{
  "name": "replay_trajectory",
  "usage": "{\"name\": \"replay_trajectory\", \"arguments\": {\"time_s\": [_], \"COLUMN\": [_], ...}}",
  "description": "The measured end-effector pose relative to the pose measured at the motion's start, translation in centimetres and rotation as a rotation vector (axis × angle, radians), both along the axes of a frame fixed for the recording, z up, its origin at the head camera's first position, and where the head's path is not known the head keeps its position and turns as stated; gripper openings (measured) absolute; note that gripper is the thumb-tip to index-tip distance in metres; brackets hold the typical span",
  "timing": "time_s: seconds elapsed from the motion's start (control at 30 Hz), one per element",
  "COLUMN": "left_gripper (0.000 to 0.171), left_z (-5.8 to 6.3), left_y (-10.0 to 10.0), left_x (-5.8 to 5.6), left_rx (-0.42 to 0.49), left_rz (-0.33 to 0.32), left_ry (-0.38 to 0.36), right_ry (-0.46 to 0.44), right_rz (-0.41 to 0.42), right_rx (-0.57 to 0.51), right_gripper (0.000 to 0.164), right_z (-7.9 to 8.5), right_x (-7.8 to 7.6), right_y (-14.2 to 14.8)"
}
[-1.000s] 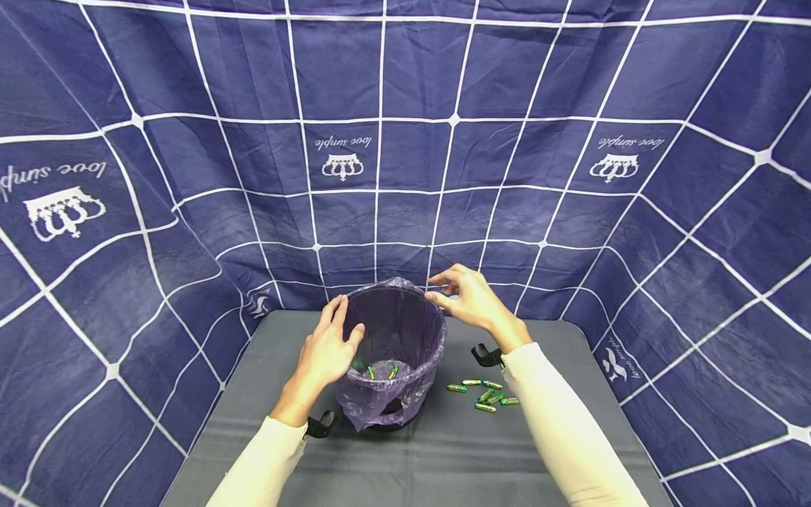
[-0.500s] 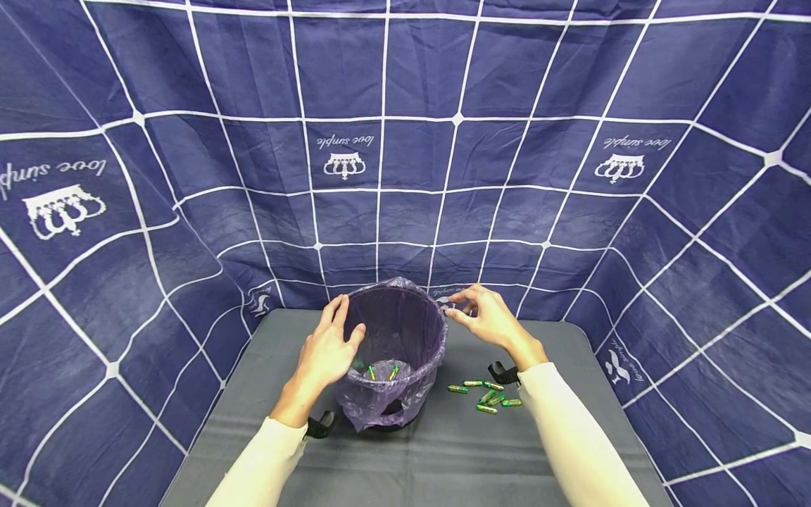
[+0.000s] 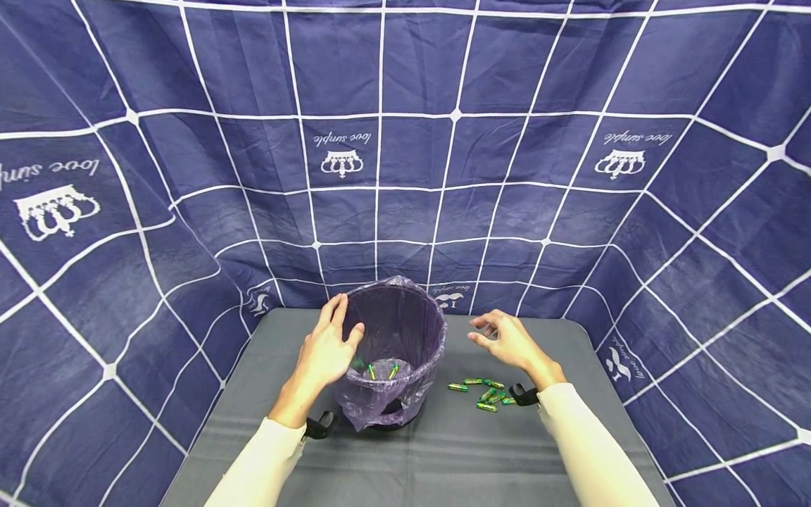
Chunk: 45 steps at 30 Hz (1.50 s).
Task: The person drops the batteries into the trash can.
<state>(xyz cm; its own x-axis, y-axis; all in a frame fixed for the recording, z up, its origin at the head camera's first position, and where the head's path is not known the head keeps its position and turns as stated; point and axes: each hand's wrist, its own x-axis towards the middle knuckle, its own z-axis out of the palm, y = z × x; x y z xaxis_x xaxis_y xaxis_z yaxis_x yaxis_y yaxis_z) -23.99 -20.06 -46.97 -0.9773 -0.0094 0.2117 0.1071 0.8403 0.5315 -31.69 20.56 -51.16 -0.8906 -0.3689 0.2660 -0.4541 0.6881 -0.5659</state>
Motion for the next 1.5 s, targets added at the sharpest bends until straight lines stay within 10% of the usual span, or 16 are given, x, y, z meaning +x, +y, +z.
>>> {"name": "replay_trajectory", "arguments": {"time_s": [0.83, 1.5], "left_gripper": [0.076, 0.078], "left_z": [0.2, -0.1], "left_y": [0.0, -0.1], "left_x": [-0.2, -0.3], "left_rx": [0.013, 0.018], "left_rz": [0.008, 0.013], "left_ry": [-0.017, -0.008], "right_ry": [-0.203, -0.283], "right_rz": [-0.095, -0.119], "right_rx": [0.024, -0.010], "right_gripper": [0.032, 0.031], "right_z": [-9.1, -13.4], "right_x": [2.9, 4.4], "right_y": [7.4, 8.5]}}
